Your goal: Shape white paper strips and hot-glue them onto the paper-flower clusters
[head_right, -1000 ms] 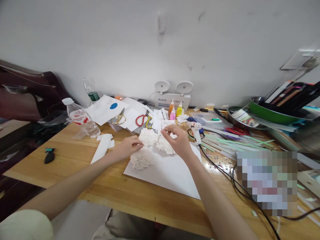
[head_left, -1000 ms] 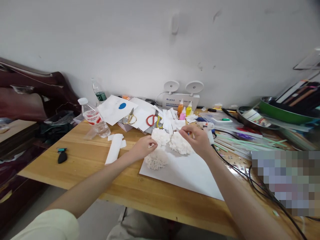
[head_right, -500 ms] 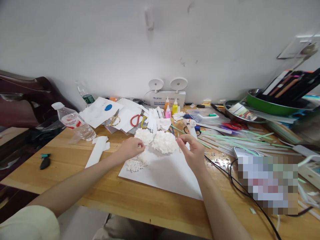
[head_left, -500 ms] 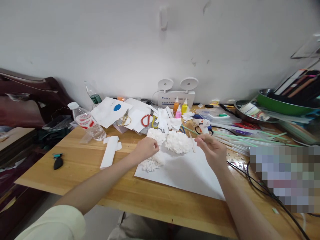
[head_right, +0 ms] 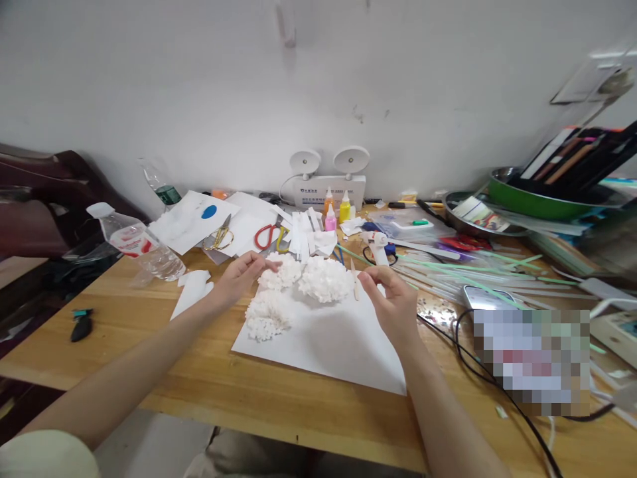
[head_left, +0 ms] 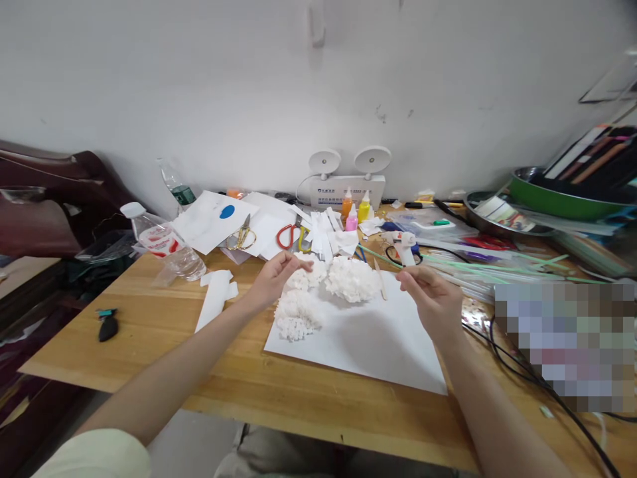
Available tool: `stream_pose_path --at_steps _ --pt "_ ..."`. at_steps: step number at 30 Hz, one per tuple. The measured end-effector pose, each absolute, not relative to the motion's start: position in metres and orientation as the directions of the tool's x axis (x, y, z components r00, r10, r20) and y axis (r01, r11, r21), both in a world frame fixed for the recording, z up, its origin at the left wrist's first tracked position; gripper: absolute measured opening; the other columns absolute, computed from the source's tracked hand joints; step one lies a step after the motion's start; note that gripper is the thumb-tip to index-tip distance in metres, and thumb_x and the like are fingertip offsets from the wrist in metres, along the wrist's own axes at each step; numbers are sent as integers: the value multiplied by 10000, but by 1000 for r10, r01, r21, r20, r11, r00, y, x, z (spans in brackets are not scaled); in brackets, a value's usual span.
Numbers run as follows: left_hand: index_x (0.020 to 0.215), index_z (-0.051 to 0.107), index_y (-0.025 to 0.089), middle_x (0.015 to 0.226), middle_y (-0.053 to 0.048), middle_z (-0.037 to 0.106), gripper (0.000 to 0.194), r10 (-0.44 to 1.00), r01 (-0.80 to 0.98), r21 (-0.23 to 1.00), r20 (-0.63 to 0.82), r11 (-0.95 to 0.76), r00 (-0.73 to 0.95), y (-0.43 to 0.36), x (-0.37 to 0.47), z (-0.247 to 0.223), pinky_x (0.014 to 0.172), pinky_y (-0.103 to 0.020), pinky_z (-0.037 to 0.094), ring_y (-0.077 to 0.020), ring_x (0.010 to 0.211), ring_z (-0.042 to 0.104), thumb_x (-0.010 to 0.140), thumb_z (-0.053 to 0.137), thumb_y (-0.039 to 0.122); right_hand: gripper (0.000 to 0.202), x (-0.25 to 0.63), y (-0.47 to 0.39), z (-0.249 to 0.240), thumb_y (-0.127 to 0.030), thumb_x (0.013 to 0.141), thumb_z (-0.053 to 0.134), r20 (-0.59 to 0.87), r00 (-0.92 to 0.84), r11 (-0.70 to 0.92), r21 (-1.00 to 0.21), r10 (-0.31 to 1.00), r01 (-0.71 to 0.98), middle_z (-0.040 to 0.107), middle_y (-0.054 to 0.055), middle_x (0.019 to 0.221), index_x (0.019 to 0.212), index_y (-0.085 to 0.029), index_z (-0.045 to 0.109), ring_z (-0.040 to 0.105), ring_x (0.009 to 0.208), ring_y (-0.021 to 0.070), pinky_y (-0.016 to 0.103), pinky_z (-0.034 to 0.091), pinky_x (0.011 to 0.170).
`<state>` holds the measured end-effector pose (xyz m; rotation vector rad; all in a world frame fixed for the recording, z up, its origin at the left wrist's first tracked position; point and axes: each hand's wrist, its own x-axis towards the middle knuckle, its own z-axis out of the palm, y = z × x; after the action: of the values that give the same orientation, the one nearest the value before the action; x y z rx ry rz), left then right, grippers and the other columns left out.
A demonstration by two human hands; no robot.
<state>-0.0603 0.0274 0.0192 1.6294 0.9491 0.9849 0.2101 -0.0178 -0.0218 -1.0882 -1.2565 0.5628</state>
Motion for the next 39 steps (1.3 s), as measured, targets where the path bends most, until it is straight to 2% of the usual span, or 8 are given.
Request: stream_pose_path --at_steps 7,11,17,20,25,29,33,39 --pt "708 421 176 506 87 311 256 933 -5 980 192 -200 305 25 -66 40 502 -211 389 -47 425 348 786 528 396 87 212 -20 -27 -275 749 589 431 248 361 -889 867 283 542 3 684 722 -193 603 482 614 123 271 385 600" --pt "729 470 173 537 55 371 213 919 383 839 320 -387 229 19 -90 60 435 -197 270 -64 456 321 812 488 369 111 214 -18 -30 -294 743 591 427 270 345 -888 863 302 544 3 677 709 -188 597 479 603 123 270 388 596" --pt "774 547 171 631 18 523 236 905 803 470 380 -366 190 20 -137 70 513 -212 332 -99 553 431 814 455 384 133 214 -19 -27 -314 743 588 411 280 310 -887 867 343 545 5 670 704 -187 592 485 603 126 269 391 594" --pt "798 570 171 687 -2 581 270 926 873 375 327 -312 190 22 -154 66 525 -215 350 -114 585 473 826 422 395 141 213 -21 -24 -320 743 585 419 262 306 -873 869 379 537 0 651 689 -190 584 484 596 127 268 392 597" --pt "957 576 189 952 -54 624 334 880 848 243 59 -471 472 20 -164 50 675 -256 407 -169 791 546 837 382 434 147 212 -22 -22 -335 748 574 438 244 310 -850 865 425 532 -2 648 697 -197 584 484 590 129 267 395 588" --pt "980 597 213 863 -50 628 358 806 817 159 -142 -555 575 19 -163 42 730 -291 392 -193 816 542 822 400 467 155 213 -21 -24 -346 743 577 437 243 301 -844 866 445 531 -3 642 693 -199 577 487 583 130 266 396 582" --pt "745 605 179 725 -29 582 353 774 779 269 -153 -566 615 20 -157 42 680 -270 380 -159 719 516 848 367 419 169 213 -21 -24 -362 742 575 437 252 293 -841 864 454 535 -4 642 693 -200 577 494 574 130 266 400 575" --pt "692 521 168 992 -63 573 294 901 543 785 43 -298 432 19 -134 29 852 -317 383 -180 926 515 821 423 413 179 211 -22 -24 -369 744 567 438 242 285 -829 866 480 532 -7 626 683 -201 578 493 568 128 262 396 567"
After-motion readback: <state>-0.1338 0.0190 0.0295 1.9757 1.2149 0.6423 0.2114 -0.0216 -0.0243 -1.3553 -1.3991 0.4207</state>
